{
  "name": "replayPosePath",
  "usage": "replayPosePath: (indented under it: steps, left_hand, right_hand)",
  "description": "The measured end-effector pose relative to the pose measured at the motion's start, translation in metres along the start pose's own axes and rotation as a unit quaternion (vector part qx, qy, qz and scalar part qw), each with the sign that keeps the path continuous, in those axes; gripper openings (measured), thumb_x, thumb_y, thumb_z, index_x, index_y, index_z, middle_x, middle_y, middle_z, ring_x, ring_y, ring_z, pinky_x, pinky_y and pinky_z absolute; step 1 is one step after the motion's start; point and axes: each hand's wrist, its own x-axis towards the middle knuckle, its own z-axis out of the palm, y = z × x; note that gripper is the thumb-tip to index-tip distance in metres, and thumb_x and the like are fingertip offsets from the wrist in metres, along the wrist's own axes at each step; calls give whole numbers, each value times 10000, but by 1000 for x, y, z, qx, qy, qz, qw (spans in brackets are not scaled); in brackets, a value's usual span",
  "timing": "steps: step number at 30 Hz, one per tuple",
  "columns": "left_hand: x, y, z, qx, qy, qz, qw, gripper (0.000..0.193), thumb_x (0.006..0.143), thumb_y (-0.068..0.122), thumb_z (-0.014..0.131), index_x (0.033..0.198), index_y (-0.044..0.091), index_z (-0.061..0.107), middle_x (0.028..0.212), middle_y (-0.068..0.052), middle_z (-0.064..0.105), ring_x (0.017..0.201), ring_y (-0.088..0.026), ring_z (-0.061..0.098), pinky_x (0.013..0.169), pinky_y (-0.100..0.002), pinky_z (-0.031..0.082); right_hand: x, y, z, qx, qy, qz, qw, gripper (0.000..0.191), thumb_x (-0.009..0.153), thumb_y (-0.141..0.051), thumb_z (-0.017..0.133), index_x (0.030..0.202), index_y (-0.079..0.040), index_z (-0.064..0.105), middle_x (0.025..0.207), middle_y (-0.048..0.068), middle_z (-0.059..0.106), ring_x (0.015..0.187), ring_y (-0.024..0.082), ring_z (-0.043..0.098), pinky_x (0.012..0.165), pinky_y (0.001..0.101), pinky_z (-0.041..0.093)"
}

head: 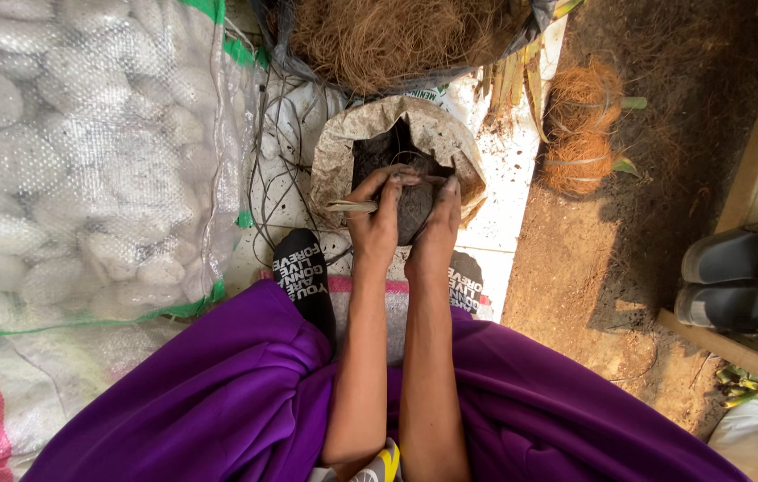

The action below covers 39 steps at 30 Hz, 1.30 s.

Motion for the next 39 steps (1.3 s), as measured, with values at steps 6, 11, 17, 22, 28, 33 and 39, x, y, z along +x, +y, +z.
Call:
replayPosePath:
  steps: [6,11,17,22,28,33,39]
  left_hand:
    - [1,1,-2,-84,-63,41,994,234,1056,119,558,1159,-24,712,1135,-154,734,1035,-222,721,954,-375,577]
    - [0,7,-10,-84,-80,21,993,370,1062,309,552,1139,-5,732,1110,-160,749,1029,-233,727,992,-410,578]
    - [3,3,-6,98,-179,166,965,460,1089,441,474,987,131,799,1215,-46,763,1333,-213,594,1198,-487,485]
    - [4,4,-7,217,-143,193,946,309,1011,288,553,1021,118,811,1448,-83,635,1532,-298,362,1335,-550,195]
    - [1,11,-11,73,-106,70,989,456,873,140,639,1328,129,628,1508,-75,527,1537,-320,320,1301,-567,209]
    - [0,3,-6,-93,10,-252,963,413,901,296,655,1281,132,659,1288,-106,687,1274,-239,608,1086,-481,462]
    - [-4,-2,0,-188,2,-202,961,346,953,195,775,1216,-13,689,1143,-148,701,1013,-228,690,884,-400,583]
  right_hand:
    - [1,-12,-7,127,-48,120,984,790,953,-643,448,1463,-40,414,1326,236,584,1213,373,652,972,508,622]
    - [0,-19,-1,66,-24,79,994,831,862,-547,694,1471,-116,327,1422,172,543,1293,348,607,1062,525,576]
    - [-1,-33,-11,209,-143,103,962,875,847,-653,719,1411,-27,485,1307,217,584,1188,350,636,953,487,619]
    - [1,-20,-19,155,-131,120,972,682,797,-492,783,1283,-50,598,1217,182,644,1076,314,696,876,447,655]
    - [4,-6,-24,112,-116,58,985,306,917,-201,753,1141,-11,669,1090,191,673,924,275,679,804,400,609]
    - [0,-12,-11,107,-100,-135,980,263,972,-247,694,1076,-6,700,1177,136,711,1135,210,693,1062,358,589]
    - [-9,-6,-3,0,-12,-193,981,313,1047,-297,693,1020,13,722,1097,125,718,1029,235,650,960,392,542]
